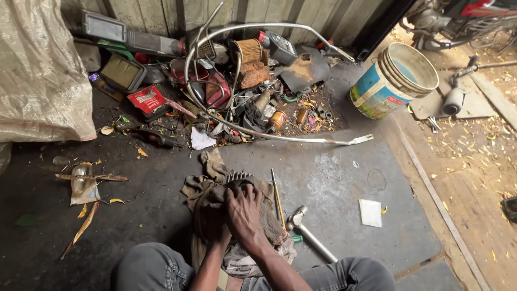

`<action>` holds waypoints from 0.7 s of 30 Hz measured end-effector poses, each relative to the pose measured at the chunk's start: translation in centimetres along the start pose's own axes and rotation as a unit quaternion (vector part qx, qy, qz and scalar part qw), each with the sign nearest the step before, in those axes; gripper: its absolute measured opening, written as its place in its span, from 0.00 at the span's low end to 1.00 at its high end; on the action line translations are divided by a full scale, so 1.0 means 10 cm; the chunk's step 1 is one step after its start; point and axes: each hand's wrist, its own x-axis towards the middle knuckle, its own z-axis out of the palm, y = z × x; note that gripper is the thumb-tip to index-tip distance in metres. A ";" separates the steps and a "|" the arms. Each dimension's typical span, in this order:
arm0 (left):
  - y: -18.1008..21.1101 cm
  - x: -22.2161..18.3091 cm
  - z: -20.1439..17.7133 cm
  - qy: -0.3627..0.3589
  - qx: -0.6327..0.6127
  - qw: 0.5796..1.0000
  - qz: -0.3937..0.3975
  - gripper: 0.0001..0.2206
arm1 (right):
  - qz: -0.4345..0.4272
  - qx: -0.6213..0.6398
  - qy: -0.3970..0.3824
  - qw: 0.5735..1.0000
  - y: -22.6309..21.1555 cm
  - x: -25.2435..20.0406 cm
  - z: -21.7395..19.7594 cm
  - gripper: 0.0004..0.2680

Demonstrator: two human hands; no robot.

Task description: The user is seen cleaning a engine component of a motorcycle with a rag and a thin stick.

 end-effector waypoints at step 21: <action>-0.23 -0.09 -0.06 0.001 0.063 0.995 -0.077 0.17 | 0.436 0.730 0.240 0.467 1.00 -0.20 -0.44 0.15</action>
